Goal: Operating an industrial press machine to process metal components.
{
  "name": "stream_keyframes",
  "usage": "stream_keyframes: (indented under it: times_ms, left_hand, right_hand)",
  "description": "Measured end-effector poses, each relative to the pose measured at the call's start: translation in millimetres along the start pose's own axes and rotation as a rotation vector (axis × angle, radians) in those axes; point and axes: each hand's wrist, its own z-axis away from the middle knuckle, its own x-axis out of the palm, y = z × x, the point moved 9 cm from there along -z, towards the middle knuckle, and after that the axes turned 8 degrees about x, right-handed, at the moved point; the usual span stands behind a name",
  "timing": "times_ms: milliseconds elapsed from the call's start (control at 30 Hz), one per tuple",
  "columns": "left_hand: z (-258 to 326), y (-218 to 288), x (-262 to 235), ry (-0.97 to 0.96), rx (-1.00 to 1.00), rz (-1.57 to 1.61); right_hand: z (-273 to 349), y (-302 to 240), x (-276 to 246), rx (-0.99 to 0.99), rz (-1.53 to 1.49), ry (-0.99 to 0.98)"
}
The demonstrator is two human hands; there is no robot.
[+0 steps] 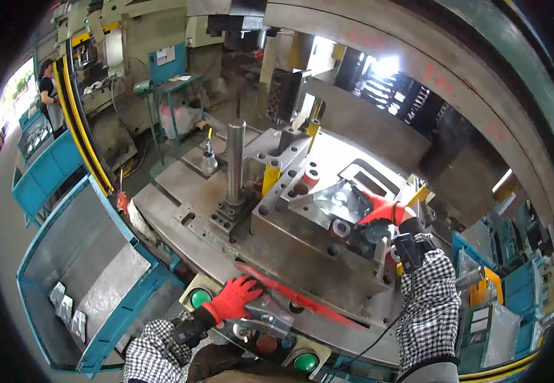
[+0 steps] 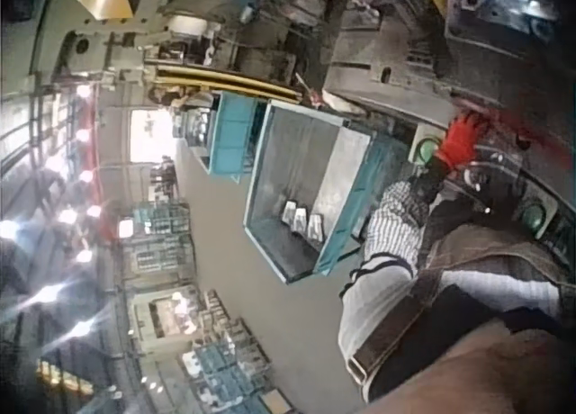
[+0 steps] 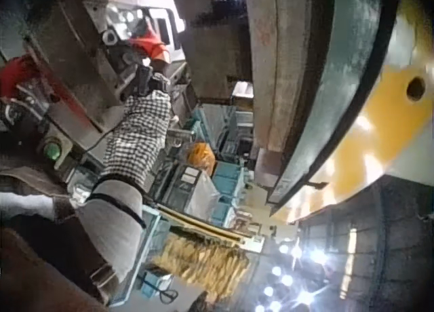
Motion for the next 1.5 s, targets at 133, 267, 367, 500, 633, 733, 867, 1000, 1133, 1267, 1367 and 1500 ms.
stream_keyframes:
  times_ms: [133,267,367,500,633,733,867,1000,1133,1267,1367,1500]
  left_hand:
    - [2,-3,-9,-0.021,-0.008,0.038]
    - [6,-1,-15,-0.028,-0.015,0.047]
    - [-6,1,-9,-0.034,0.032,0.052]
    - [1,3,-15,-0.001,0.047,0.077]
    - [62,-35,-46,0.22,-0.061,0.204]
    - [127,-105,-36,0.47,-0.386,0.265]
    - [206,-176,56,0.542,-0.716,0.889]
    - [203,-156,95,0.367,-0.731,1.181]
    - [229,-185,105,0.567,-0.764,1.02]
    - [231,-183,115,0.473,-0.902,1.114]
    - [218,-164,105,0.455,-0.973,1.074]
    - [214,-165,102,0.467,-0.883,1.116]
  right_hand:
    - [-42,27,26,0.121,0.119,-0.125]
    - [-56,44,45,0.262,-0.311,-0.087]
    - [-43,72,48,0.239,-0.344,0.177]
    - [36,-8,31,0.033,-0.127,0.866]
    - [163,-72,114,-0.046,-0.551,0.3]
    - [289,-36,265,0.171,-0.554,-0.29]
    - [377,30,462,0.502,-0.564,-0.274]
    - [376,30,540,0.664,-0.6,0.203]
    - [372,24,544,0.96,-0.347,0.306]
    - [370,22,547,0.969,-0.253,0.323]
    - [378,32,556,1.017,-0.232,0.344]
    - [378,32,555,1.011,-0.233,0.341]
